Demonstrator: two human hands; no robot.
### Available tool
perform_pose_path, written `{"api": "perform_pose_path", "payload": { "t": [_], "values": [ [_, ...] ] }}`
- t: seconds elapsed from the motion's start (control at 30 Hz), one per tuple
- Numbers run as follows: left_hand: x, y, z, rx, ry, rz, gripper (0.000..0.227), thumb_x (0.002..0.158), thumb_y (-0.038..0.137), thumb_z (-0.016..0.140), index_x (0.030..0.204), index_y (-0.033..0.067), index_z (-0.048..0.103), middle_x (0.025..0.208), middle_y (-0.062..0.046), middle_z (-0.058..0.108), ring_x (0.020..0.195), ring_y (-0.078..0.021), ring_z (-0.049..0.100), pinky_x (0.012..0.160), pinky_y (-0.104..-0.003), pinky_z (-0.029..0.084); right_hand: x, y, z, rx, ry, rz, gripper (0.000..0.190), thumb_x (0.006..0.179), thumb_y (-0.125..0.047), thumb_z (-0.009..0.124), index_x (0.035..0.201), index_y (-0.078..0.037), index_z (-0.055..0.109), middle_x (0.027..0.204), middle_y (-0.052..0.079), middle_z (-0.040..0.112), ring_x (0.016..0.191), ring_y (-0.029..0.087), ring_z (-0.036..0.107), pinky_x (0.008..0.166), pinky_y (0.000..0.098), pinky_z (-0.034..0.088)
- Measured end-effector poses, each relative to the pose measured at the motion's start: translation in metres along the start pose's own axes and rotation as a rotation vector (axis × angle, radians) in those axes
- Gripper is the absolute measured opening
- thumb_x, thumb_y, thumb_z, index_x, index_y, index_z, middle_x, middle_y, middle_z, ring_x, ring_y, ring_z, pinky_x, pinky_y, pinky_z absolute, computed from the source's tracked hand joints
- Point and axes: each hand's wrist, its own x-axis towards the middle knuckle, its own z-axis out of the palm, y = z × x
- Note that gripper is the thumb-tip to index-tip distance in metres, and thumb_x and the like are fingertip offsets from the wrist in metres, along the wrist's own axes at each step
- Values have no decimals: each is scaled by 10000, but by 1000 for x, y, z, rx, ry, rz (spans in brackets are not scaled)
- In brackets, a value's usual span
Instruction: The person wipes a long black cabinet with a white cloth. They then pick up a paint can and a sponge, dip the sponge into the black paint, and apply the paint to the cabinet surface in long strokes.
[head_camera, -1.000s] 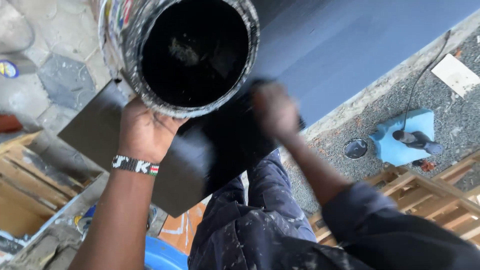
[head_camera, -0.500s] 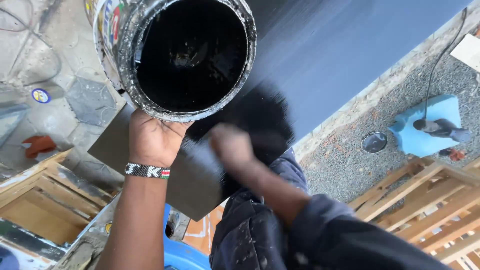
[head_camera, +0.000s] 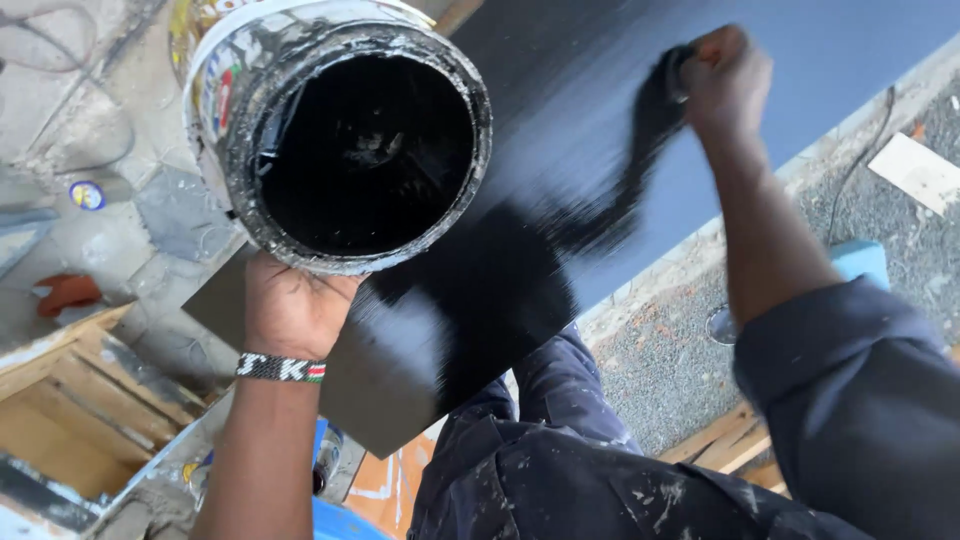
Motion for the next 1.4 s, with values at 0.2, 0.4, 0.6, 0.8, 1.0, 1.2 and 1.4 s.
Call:
{"api": "perform_pose_path", "payload": {
  "t": [0.2, 0.4, 0.6, 0.8, 1.0, 1.2, 1.4],
  "values": [
    [-37, 18, 3, -17, 203, 20, 377, 1101, 316, 672, 1372, 141, 865, 1392, -96, 896, 1465, -379, 805, 1306, -729, 602, -178, -294, 66, 270, -122, 108, 290, 1145, -326, 582, 989, -158, 758, 883, 249, 791, 872, 582, 765, 707, 673, 590],
    [-91, 27, -30, 45, 249, 29, 427, 1105, 317, 630, 1440, 141, 828, 1425, -125, 883, 1453, -359, 802, 1288, -674, 611, -317, -462, 72, 405, -540, -1, 208, 1053, -443, 708, 1073, -236, 703, 913, 97, 769, 969, 391, 813, 797, 593, 660],
    [-142, -2, -41, 86, 261, -15, 332, 1130, 247, 611, 1430, 282, 750, 1311, -79, 875, 1179, -367, 868, 1092, -646, 723, -311, -410, -111, 455, -781, 134, 541, 977, -432, 822, 1488, -306, 698, 1207, 185, 890, 1183, 523, 824, 985, 667, 667],
    [-191, -58, -40, 98, 243, -100, 241, 1132, 230, 643, 1356, 258, 727, 1170, -55, 859, 992, -324, 863, 1016, -623, 764, -294, -420, -294, 308, -651, 236, 369, 901, -358, 864, 1270, -369, 860, 1077, 101, 920, 1123, 440, 867, 980, 580, 684],
    [-225, -104, -22, 78, 152, -227, 163, 1141, 276, 670, 1298, 277, 713, 1062, -70, 790, 1054, -394, 870, 975, -626, 764, -289, -491, -382, 219, -591, 319, 523, 946, -344, 834, 1465, -279, 816, 1244, 294, 850, 1257, 569, 787, 1034, 673, 626],
    [-258, -114, 19, 130, 69, -246, 219, 1119, 227, 645, 1323, 218, 726, 935, -79, 725, 952, -434, 886, 881, -640, 778, -281, -457, -312, 59, -592, 54, 424, 972, -181, 810, 1391, -118, 834, 1176, 254, 846, 1175, 535, 826, 965, 612, 678],
    [-282, -115, 39, 150, 65, -252, 254, 1055, 159, 656, 1305, 124, 684, 929, -104, 660, 936, -497, 871, 830, -696, 759, -271, -387, -224, -130, -625, -59, 413, 1043, -125, 732, 1383, 103, 788, 1185, 357, 819, 1212, 598, 791, 1112, 633, 639]
  ]
}}
